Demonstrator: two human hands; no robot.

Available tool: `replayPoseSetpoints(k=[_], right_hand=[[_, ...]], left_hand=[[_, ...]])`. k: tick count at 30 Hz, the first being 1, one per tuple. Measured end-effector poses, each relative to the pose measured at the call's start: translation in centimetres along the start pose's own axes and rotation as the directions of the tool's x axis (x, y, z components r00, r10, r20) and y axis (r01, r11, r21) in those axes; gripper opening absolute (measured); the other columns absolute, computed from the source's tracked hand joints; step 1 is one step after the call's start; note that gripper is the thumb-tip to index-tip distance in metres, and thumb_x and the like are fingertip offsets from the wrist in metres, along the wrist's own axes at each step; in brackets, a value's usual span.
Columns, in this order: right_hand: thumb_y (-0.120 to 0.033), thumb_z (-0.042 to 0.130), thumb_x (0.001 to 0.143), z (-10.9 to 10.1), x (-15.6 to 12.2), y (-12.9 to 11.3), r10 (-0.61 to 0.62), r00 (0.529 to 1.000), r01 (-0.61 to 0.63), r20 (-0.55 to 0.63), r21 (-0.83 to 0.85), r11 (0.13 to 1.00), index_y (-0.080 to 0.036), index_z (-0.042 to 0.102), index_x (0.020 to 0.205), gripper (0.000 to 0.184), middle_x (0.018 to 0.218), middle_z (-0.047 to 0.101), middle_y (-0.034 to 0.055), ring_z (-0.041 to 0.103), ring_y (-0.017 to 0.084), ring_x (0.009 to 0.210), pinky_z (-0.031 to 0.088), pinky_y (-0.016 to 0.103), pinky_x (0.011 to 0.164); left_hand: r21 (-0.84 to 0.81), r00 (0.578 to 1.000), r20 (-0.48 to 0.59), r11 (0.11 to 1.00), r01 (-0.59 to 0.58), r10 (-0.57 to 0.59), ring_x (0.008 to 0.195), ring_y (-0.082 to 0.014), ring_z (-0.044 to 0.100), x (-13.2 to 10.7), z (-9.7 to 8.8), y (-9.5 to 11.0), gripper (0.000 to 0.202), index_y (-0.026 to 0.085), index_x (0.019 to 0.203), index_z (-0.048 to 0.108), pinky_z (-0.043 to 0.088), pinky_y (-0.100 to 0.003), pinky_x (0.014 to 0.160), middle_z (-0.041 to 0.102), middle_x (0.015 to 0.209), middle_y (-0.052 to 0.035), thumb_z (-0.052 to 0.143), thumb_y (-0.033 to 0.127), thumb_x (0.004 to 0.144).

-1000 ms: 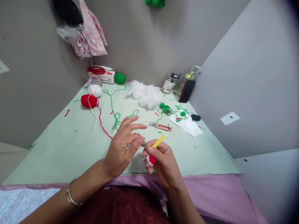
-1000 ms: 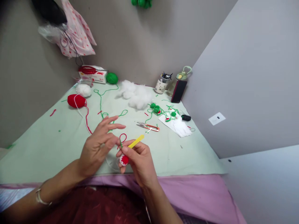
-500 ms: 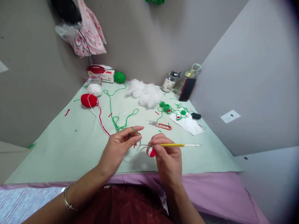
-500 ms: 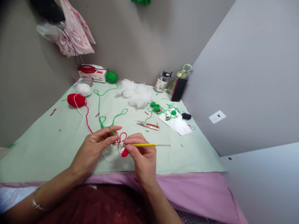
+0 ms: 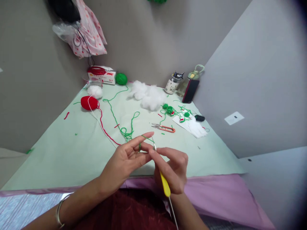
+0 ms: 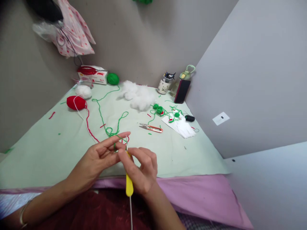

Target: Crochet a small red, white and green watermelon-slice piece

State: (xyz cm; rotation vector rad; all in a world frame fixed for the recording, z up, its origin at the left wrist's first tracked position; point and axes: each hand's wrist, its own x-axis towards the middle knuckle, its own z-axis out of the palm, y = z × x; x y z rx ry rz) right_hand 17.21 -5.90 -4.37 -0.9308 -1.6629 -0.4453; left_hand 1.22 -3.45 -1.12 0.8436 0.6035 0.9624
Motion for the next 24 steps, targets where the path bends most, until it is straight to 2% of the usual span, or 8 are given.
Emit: replayPoseSetpoints(k=[2,4,7,9,11,18,22,24], right_hand=[[-0.007,0.067,0.096,0.4,0.3,-0.4,0.091,0.994,-0.085,-0.054,0.111,0.99,-0.031,0.077,0.125,0.039,0.096,0.072,0.0045,0.069,0.018,0.087,0.061,0.032,0.068],[-0.008,0.068,0.096,0.9,0.9,-0.7,0.299,0.952,-0.259,-0.068,0.34,0.904,-0.036,0.079,0.119,0.038,0.09,0.069,0.0017,0.067,0.015,0.077,0.058,0.029,0.06],[-0.013,0.068,0.097,1.3,1.4,-0.5,0.49,0.865,-0.461,0.108,0.555,0.692,-0.036,0.081,0.11,0.029,0.091,0.071,0.001,0.069,0.015,0.077,0.058,0.029,0.063],[-0.017,0.069,0.098,1.2,1.3,-0.1,0.533,0.822,-0.528,0.201,0.618,0.582,-0.034,0.081,0.106,0.022,0.09,0.073,0.001,0.07,0.016,0.082,0.059,0.031,0.07],[-0.02,0.069,0.099,0.9,1.1,0.4,0.575,0.783,-0.565,0.239,0.66,0.495,-0.032,0.081,0.104,0.018,0.086,0.074,0.0003,0.069,0.016,0.079,0.058,0.032,0.071],[-0.026,0.07,0.097,-0.4,1.7,0.8,0.666,0.675,-0.645,0.318,0.693,0.322,-0.025,0.08,0.092,0.011,0.081,0.073,0.0013,0.067,0.013,0.065,0.056,0.029,0.062],[-0.035,0.076,0.091,-0.2,2.3,1.1,0.694,0.569,-0.689,0.441,0.717,0.109,-0.022,0.079,0.089,0.013,0.079,0.072,0.0025,0.061,0.012,0.058,0.051,0.026,0.052],[-0.034,0.076,0.091,0.0,2.2,1.3,0.692,0.544,-0.697,0.474,0.714,0.058,-0.022,0.08,0.089,0.013,0.079,0.071,0.0027,0.061,0.011,0.058,0.049,0.026,0.051]], left_hand=[[-0.052,0.999,-0.007,0.998,0.039,-0.039,0.088,-0.0124,0.067,0.3,0.2,0.1,0.047,0.031,0.126,0.079,0.051,-0.025,0.091,0.073,0.088,0.0031,0.091,0.025,0.081],[-0.095,0.995,-0.017,0.991,0.092,-0.093,0.088,-0.0132,0.066,0.6,0.3,0.1,0.047,0.028,0.126,0.079,0.051,-0.026,0.091,0.073,0.087,0.0013,0.091,0.026,0.081],[-0.125,0.988,-0.019,0.981,0.147,-0.151,0.088,-0.0136,0.063,0.8,0.1,0.3,0.05,0.024,0.13,0.077,0.049,-0.026,0.089,0.072,0.092,-0.0015,0.089,0.029,0.082],[-0.115,0.987,-0.028,0.982,0.153,-0.157,0.088,-0.0128,0.06,0.9,-0.2,0.5,0.051,0.024,0.133,0.075,0.048,-0.024,0.087,0.07,0.094,-0.0015,0.088,0.029,0.083],[-0.097,0.988,-0.043,0.985,0.145,-0.15,0.086,-0.0119,0.058,0.9,-0.5,0.7,0.05,0.024,0.133,0.075,0.047,-0.022,0.085,0.067,0.092,-0.0005,0.086,0.028,0.084],[-0.047,0.99,-0.065,0.991,0.124,-0.127,0.081,-0.0103,0.055,0.9,-0.9,1.0,0.039,0.026,0.121,0.082,0.045,-0.02,0.079,0.061,0.088,0.0016,0.086,0.026,0.083],[0.045,0.996,-0.093,0.999,0.022,-0.017,0.084,-0.0123,0.058,1.0,-0.7,0.6,0.035,0.031,0.118,0.083,0.046,-0.023,0.084,0.065,0.087,0.001,0.086,0.027,0.083],[0.101,0.993,-0.108,0.994,-0.032,0.043,0.086,-0.0126,0.058,0.9,-0.8,0.5,0.035,0.034,0.117,0.083,0.046,-0.023,0.085,0.066,0.087,0.0014,0.086,0.027,0.084]])
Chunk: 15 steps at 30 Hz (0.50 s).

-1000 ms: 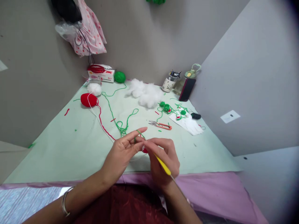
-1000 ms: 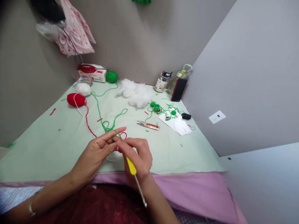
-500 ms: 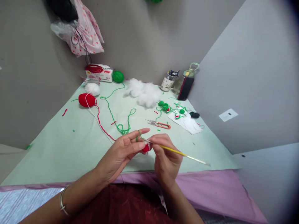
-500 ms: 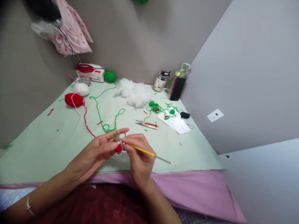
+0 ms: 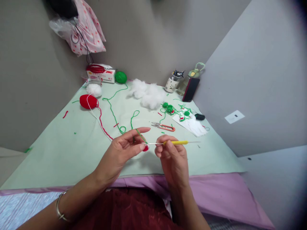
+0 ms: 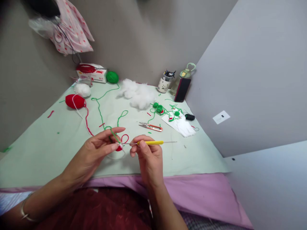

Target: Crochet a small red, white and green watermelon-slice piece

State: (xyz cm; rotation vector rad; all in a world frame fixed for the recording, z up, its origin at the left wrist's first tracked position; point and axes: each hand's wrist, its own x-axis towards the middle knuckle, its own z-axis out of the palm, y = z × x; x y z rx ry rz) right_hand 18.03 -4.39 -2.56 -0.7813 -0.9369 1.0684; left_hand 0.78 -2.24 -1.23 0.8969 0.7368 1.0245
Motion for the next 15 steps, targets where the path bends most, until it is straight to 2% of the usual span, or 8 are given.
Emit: replayPoseSetpoints(k=[5,8,12,15], right_hand=[[-0.027,0.07,0.097,-0.23,-0.43,0.31,-0.14,0.99,0.139,0.009,-0.152,0.979,-0.024,0.082,0.094,0.013,0.083,0.07,0.0015,0.064,0.012,0.063,0.051,0.03,0.062],[-0.027,0.067,0.099,-0.18,-0.68,0.03,-0.211,0.977,0.214,0.037,-0.235,0.948,-0.024,0.08,0.095,0.015,0.084,0.07,0.0021,0.064,0.013,0.065,0.053,0.032,0.064],[-0.026,0.064,0.1,-0.09,-0.79,-0.26,-0.249,0.967,0.256,0.061,-0.259,0.931,-0.024,0.079,0.094,0.016,0.084,0.07,0.0025,0.063,0.014,0.067,0.054,0.032,0.063],[-0.024,0.064,0.1,-0.17,-0.73,-0.39,-0.236,0.971,0.239,0.044,-0.256,0.937,-0.023,0.079,0.092,0.016,0.078,0.068,0.0018,0.063,0.015,0.066,0.053,0.031,0.062]], left_hand=[[0.011,1.0,-0.025,1.0,0.018,-0.018,0.084,-0.0129,0.058,-0.23,-0.21,0.14,0.035,0.032,0.119,0.083,0.045,-0.025,0.083,0.065,0.086,0.0012,0.086,0.03,0.084],[-0.005,0.999,-0.022,0.999,0.042,-0.042,0.081,-0.0122,0.058,-0.18,0.02,0.27,0.035,0.032,0.117,0.083,0.044,-0.024,0.081,0.064,0.083,0.002,0.088,0.032,0.083],[0.012,0.999,0.009,0.999,0.043,-0.043,0.079,-0.0119,0.056,0.01,0.38,0.31,0.038,0.033,0.119,0.083,0.044,-0.024,0.08,0.064,0.082,0.0024,0.089,0.032,0.082],[0.025,1.0,0.011,0.999,0.029,-0.029,0.079,-0.0121,0.055,0.02,0.31,0.45,0.035,0.032,0.117,0.083,0.044,-0.024,0.08,0.064,0.082,0.002,0.088,0.031,0.083]])
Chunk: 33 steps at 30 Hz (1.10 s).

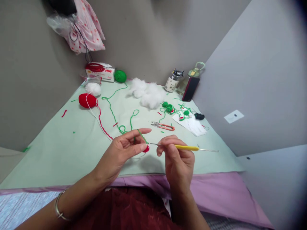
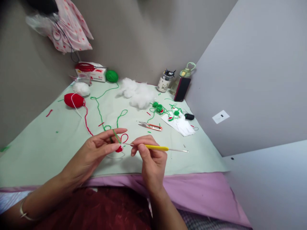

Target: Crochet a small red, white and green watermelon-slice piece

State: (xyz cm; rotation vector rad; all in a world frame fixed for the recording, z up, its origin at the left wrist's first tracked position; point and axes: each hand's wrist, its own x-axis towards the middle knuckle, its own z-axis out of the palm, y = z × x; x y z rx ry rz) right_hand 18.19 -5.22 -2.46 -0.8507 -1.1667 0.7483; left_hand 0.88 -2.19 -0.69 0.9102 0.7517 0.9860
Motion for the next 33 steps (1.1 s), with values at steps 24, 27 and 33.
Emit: replayPoseSetpoints(k=[24,27,33], right_hand=[[-0.027,0.065,0.1,0.2,0.3,0.0,-0.022,1.0,0.022,-0.015,0.023,0.999,-0.024,0.078,0.092,0.017,0.077,0.068,0.0019,0.06,0.015,0.065,0.051,0.032,0.06],[-0.03,0.066,0.1,0.5,0.1,0.4,0.033,0.999,-0.033,-0.015,0.021,0.999,-0.024,0.079,0.093,0.016,0.076,0.068,0.0013,0.061,0.015,0.066,0.051,0.033,0.065],[-0.026,0.066,0.101,0.7,-0.4,0.8,0.013,0.999,-0.013,-0.036,-0.014,1.0,-0.027,0.08,0.099,0.014,0.08,0.069,0.0002,0.062,0.015,0.071,0.05,0.033,0.069]], left_hand=[[-0.156,0.995,0.036,0.983,0.1,-0.096,0.081,-0.0113,0.057,-0.1,0.0,-0.4,0.037,0.027,0.118,0.083,0.045,-0.021,0.081,0.065,0.084,0.0008,0.088,0.029,0.082],[-0.123,0.996,0.037,0.989,0.087,-0.083,0.084,-0.0128,0.058,-0.3,0.2,-0.7,0.034,0.028,0.115,0.084,0.045,-0.024,0.085,0.066,0.086,0.0003,0.088,0.03,0.082],[-0.136,0.995,0.019,0.985,0.105,-0.103,0.084,-0.0116,0.06,-0.3,0.2,-0.8,0.027,0.027,0.107,0.085,0.045,-0.022,0.084,0.068,0.086,0.0005,0.089,0.03,0.081]])
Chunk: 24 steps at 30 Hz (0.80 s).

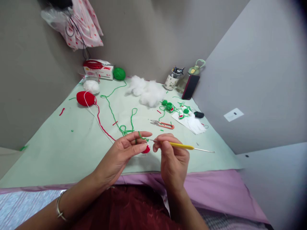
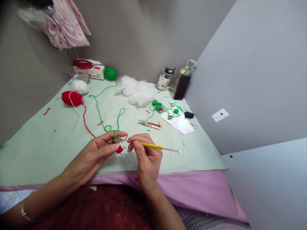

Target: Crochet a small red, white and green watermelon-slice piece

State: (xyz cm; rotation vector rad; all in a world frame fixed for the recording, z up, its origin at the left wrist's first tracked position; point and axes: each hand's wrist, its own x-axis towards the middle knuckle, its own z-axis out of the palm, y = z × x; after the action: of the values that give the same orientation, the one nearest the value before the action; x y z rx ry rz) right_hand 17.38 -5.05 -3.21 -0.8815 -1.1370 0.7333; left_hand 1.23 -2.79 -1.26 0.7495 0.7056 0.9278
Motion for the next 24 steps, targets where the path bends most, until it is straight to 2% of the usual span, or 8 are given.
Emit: replayPoseSetpoints(k=[4,9,15,20,24], right_hand=[[-0.026,0.065,0.101,0.07,-0.02,-0.17,0.003,1.0,-0.003,0.001,-0.014,1.0,-0.026,0.08,0.098,0.015,0.081,0.069,0.0003,0.063,0.014,0.069,0.052,0.032,0.068],[-0.025,0.065,0.101,0.2,-0.1,-0.08,0.016,1.0,-0.017,0.024,0.014,1.0,-0.027,0.08,0.1,0.015,0.084,0.069,-0.0002,0.065,0.013,0.068,0.053,0.031,0.067],[-0.023,0.065,0.101,0.54,-0.24,-0.19,-0.028,0.999,0.03,0.03,-0.077,0.997,-0.026,0.08,0.097,0.015,0.082,0.071,0.0002,0.064,0.014,0.071,0.054,0.03,0.068],[-0.019,0.065,0.101,0.7,-0.38,-0.4,-0.106,0.994,0.108,0.019,-0.147,0.983,-0.028,0.08,0.102,0.018,0.081,0.071,-0.0004,0.066,0.015,0.077,0.055,0.03,0.071],[-0.017,0.063,0.101,0.69,-0.37,-0.49,-0.139,0.99,0.139,0.013,-0.183,0.973,-0.029,0.08,0.105,0.021,0.08,0.071,-0.0008,0.065,0.014,0.079,0.055,0.029,0.072]], left_hand=[[-0.003,1.0,0.0,1.0,0.011,-0.011,0.084,-0.011,0.06,0.08,0.08,0.07,0.028,0.027,0.108,0.085,0.045,-0.022,0.084,0.067,0.086,0.001,0.089,0.03,0.081],[0.006,1.0,0.001,1.0,0.007,-0.007,0.086,-0.0123,0.061,0.08,0.02,-0.01,0.039,0.028,0.12,0.082,0.046,-0.025,0.088,0.068,0.089,0.0003,0.088,0.029,0.082],[-0.003,1.0,-0.005,1.0,0.0,0.0,0.083,-0.0127,0.063,0.04,0.21,-0.17,0.032,0.025,0.112,0.083,0.049,-0.025,0.085,0.071,0.085,-0.0001,0.089,0.029,0.081],[0.002,0.998,-0.035,0.999,-0.051,0.051,0.079,-0.0095,0.063,0.13,0.21,-0.21,0.031,0.027,0.11,0.084,0.049,-0.022,0.081,0.066,0.083,0.0034,0.09,0.026,0.08],[0.01,0.998,-0.018,0.998,-0.056,0.056,0.076,-0.0082,0.061,0.12,0.12,-0.21,0.03,0.026,0.11,0.084,0.048,-0.021,0.079,0.064,0.081,0.004,0.09,0.025,0.081]])
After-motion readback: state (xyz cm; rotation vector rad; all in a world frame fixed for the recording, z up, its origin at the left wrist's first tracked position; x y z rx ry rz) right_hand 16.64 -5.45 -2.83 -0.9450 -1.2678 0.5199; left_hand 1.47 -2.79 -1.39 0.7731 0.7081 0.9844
